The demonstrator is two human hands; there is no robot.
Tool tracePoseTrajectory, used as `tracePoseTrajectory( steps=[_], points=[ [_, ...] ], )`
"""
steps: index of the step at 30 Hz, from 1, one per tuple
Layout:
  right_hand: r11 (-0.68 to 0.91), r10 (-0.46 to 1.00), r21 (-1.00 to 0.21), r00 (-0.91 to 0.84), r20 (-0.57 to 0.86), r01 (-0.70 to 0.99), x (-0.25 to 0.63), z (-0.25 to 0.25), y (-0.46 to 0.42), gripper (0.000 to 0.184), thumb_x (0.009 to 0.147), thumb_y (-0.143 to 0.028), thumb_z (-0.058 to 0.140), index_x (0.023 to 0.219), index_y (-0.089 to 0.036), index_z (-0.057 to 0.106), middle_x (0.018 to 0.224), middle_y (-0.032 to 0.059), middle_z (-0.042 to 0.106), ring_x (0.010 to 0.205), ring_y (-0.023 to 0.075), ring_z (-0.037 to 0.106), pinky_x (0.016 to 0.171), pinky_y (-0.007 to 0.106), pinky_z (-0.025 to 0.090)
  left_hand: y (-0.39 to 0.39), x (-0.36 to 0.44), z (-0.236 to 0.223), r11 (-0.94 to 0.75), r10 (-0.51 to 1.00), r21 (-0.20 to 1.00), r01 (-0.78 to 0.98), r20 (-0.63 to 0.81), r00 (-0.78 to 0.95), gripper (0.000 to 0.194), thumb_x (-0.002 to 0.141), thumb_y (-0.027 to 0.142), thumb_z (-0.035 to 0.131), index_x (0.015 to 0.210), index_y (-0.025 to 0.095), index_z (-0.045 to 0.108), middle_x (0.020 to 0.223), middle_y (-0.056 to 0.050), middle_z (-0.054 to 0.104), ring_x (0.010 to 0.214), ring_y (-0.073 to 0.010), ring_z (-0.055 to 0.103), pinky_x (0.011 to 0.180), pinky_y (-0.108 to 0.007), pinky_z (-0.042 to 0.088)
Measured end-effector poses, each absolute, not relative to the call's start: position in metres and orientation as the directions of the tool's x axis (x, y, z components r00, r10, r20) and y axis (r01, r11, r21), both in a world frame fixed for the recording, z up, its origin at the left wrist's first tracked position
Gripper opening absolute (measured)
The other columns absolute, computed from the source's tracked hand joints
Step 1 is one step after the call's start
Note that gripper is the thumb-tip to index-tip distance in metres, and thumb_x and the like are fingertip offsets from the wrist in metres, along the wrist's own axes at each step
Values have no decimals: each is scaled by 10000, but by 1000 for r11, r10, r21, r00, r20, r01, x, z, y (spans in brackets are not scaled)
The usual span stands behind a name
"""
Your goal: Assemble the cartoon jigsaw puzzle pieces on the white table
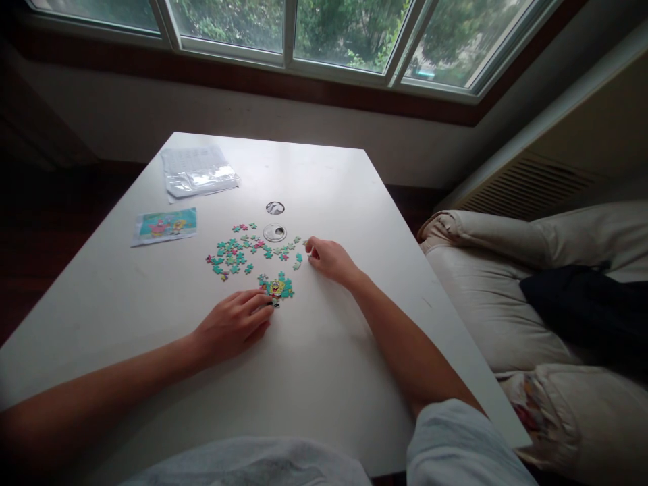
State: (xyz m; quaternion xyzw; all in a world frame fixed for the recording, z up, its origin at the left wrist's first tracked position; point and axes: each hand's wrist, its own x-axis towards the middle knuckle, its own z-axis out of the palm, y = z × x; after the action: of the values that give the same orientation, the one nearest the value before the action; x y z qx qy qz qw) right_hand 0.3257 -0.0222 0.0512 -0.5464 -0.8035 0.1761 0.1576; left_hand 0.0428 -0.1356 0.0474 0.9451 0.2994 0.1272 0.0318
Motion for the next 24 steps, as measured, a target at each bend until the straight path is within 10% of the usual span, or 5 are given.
tracePoseTrajectory(
  steps=[9, 24],
  points=[
    [50, 920, -971, -389, -45, 232, 280, 37, -39, 226, 809, -344, 701, 970, -187, 681, 819, 18, 708, 722, 159, 681, 666, 276, 527, -136, 42, 45, -854, 521, 122, 506, 218, 826, 153, 979, 220, 507, 1076, 180, 619, 1259, -108, 637, 1250, -279, 557, 1023, -440, 503],
    [208, 915, -875, -404, 16, 437, 259, 29, -51, 133, 821, -224, 632, 901, -195, 735, 843, 1, 732, 771, 138, 654, 726, 251, 506, -135, 43, 44, -857, 515, 129, 498, 207, 832, 185, 1013, 226, 448, 1063, 174, 619, 1226, -118, 641, 1259, -279, 550, 1001, -439, 509]
  ],
)
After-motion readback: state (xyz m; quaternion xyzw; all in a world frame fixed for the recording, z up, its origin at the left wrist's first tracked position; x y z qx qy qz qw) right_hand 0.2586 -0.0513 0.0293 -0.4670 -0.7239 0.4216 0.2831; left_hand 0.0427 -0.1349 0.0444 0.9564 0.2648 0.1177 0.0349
